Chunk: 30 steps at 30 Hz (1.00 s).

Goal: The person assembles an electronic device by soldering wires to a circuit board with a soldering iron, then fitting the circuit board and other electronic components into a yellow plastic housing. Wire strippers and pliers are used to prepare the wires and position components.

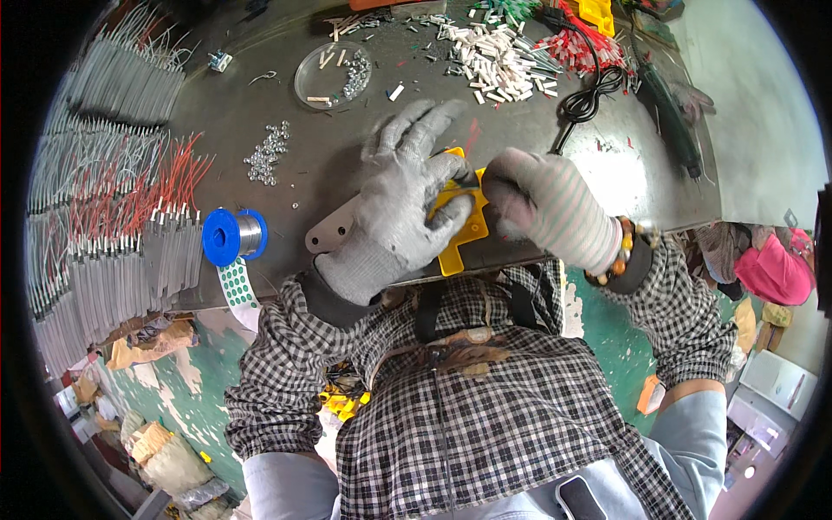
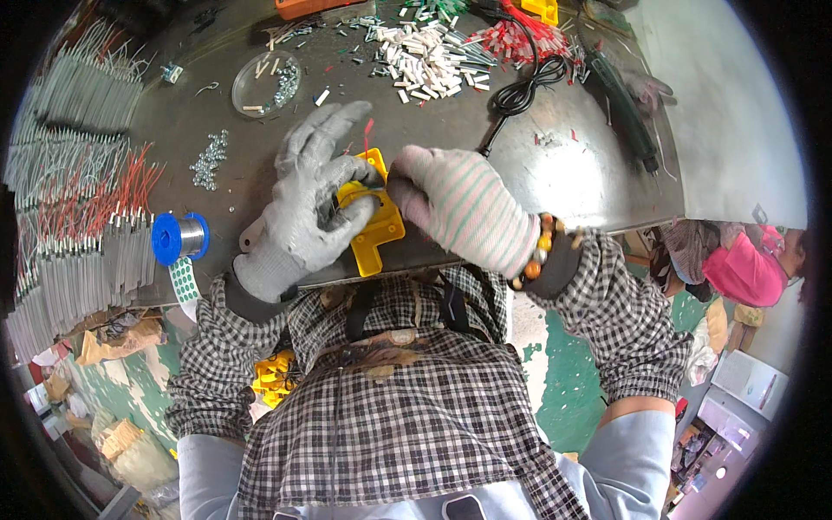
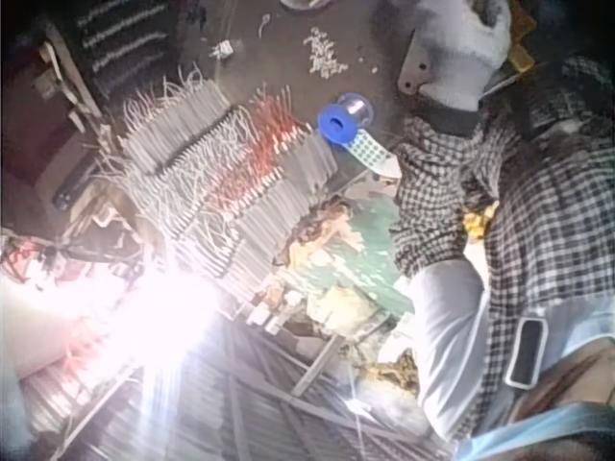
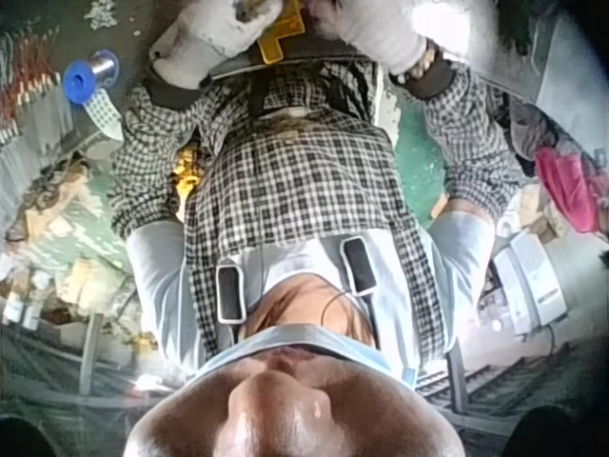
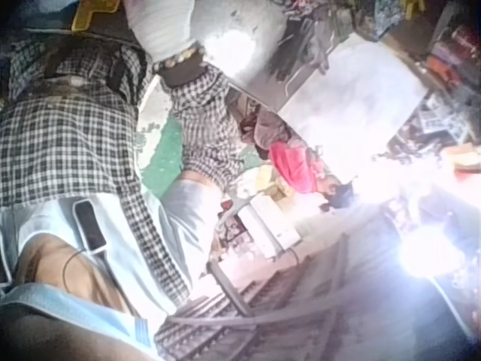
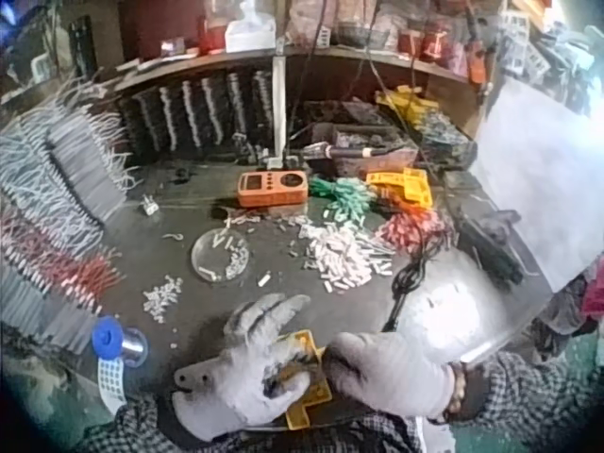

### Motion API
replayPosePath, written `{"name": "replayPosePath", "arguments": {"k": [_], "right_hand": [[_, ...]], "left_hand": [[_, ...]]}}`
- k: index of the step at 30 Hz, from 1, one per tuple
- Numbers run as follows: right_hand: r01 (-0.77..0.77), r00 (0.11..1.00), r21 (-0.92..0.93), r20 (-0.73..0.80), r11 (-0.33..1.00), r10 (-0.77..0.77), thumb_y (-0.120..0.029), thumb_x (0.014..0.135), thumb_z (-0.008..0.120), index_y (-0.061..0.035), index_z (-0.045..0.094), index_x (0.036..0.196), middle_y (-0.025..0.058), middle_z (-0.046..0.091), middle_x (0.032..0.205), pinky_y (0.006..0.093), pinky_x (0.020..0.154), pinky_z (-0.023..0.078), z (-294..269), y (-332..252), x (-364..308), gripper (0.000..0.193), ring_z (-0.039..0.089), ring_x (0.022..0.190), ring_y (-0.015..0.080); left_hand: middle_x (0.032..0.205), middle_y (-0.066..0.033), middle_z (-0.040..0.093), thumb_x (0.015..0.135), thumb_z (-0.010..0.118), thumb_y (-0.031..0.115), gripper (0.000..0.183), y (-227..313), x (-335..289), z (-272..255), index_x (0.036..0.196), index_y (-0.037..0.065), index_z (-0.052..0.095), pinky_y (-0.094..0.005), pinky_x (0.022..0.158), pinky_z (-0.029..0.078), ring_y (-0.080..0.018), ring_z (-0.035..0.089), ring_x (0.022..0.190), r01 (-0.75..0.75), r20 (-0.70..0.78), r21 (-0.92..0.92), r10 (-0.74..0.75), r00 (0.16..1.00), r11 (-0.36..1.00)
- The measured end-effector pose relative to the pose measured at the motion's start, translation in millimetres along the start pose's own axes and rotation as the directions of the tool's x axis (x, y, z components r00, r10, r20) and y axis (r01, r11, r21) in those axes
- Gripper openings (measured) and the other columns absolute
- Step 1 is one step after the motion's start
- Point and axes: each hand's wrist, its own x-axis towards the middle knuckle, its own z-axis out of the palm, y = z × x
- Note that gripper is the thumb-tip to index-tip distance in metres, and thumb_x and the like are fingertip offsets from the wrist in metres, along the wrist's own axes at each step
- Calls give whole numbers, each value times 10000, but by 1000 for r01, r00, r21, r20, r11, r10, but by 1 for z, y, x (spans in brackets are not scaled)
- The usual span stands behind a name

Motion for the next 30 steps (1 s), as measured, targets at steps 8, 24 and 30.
{"name": "replayPosePath", "arguments": {"k": [8,24,30], "right_hand": [[-280,943,-123,-223,952,248,-248,870,669,-25,635,937,196,627,748,463,637,507,-17,-1,-35,235,639,716,395],[-416,899,36,-131,909,417,-103,874,623,7,700,1028,128,689,837,292,681,500,-68,4,-93,204,653,733,165],[-100,991,-179,-108,979,81,-104,814,683,-51,712,947,141,655,928,348,702,503,-79,20,-37,147,637,778,291]], "left_hand": [[1406,-37,500,669,723,139,211,1,-2,6,872,110,675,-478,1123,262,-288,387,1318,-158,-83,333,196,977,930],[1408,-85,490,760,750,217,142,4,18,-5,877,139,735,-461,1103,279,-323,385,1322,-11,-252,209,65,965,978],[1423,-64,511,803,729,148,74,14,40,-2,842,88,710,-426,1139,284,-313,388,1361,74,-14,10,-74,997,997]]}}
